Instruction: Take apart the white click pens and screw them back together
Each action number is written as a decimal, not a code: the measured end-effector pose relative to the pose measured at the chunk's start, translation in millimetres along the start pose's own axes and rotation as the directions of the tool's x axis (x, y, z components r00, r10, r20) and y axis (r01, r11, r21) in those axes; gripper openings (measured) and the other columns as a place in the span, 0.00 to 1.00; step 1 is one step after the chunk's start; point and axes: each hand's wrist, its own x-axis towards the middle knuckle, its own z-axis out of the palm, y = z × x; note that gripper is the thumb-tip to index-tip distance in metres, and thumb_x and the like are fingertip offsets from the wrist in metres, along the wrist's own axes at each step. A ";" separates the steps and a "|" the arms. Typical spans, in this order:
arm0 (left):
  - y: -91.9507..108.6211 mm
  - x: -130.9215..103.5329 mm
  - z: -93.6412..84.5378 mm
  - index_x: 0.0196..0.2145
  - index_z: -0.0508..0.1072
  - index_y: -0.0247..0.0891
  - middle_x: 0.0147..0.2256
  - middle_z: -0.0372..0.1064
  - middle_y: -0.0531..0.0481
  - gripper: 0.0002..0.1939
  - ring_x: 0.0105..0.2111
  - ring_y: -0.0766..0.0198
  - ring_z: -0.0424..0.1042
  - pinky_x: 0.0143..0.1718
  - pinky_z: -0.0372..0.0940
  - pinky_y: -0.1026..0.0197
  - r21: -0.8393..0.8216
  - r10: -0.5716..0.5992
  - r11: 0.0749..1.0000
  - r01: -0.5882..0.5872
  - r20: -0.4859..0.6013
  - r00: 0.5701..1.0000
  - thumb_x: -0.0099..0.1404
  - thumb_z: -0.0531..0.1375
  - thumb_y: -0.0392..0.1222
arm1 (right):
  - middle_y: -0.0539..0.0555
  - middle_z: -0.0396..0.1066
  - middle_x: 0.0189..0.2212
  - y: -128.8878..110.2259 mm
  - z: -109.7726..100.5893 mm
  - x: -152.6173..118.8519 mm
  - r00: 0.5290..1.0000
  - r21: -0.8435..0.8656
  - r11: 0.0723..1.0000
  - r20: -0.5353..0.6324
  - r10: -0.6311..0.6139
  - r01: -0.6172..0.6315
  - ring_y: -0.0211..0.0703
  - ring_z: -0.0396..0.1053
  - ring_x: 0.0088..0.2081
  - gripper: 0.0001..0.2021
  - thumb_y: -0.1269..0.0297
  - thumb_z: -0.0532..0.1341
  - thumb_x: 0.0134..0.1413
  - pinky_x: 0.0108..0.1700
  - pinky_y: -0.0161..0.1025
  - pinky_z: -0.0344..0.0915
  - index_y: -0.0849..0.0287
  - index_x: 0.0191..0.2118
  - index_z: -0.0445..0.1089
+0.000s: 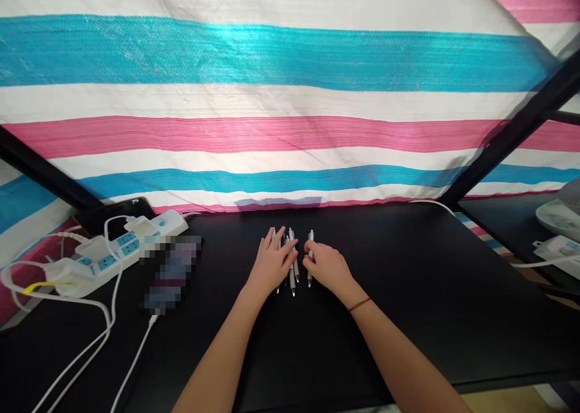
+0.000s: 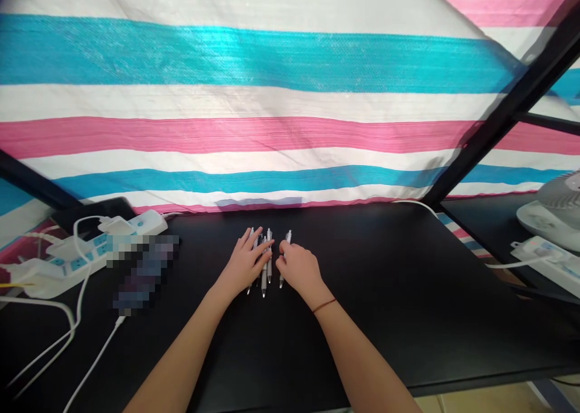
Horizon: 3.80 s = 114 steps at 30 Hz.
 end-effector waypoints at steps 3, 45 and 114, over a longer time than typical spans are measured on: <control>10.8 -5.7 -2.2 0.54 0.67 0.49 0.63 0.49 0.46 0.21 0.63 0.43 0.42 0.58 0.47 0.36 -0.002 -0.050 0.999 0.050 -0.004 0.999 0.65 0.51 0.54 | 0.51 0.71 0.31 7.2 -2.5 0.7 1.000 0.076 0.997 -0.011 0.007 -0.006 0.41 0.67 0.31 0.09 0.69 0.53 0.53 0.29 0.34 0.49 0.52 0.39 0.67; -17.7 -4.8 -17.8 0.56 0.64 0.50 0.65 0.42 0.45 0.39 0.64 0.42 0.37 0.61 0.40 0.38 -0.087 0.094 0.993 -0.082 0.139 0.986 0.48 0.62 0.66 | 0.46 0.67 0.23 34.2 20.8 15.4 0.958 0.771 0.637 -0.197 0.208 0.020 0.36 0.65 0.19 0.13 0.55 0.55 0.53 0.21 0.32 0.62 0.55 0.42 0.58; 12.5 5.4 -15.0 0.33 0.68 0.39 0.31 0.69 0.48 0.15 0.33 0.60 0.69 0.37 0.65 0.58 -0.155 0.087 0.981 -0.118 -0.193 0.977 0.70 0.44 0.41 | 0.46 0.64 0.21 39.9 -14.6 11.3 0.984 0.891 0.430 -0.177 0.039 0.143 0.34 0.61 0.20 0.13 0.52 0.61 0.52 0.23 0.33 0.60 0.56 0.33 0.61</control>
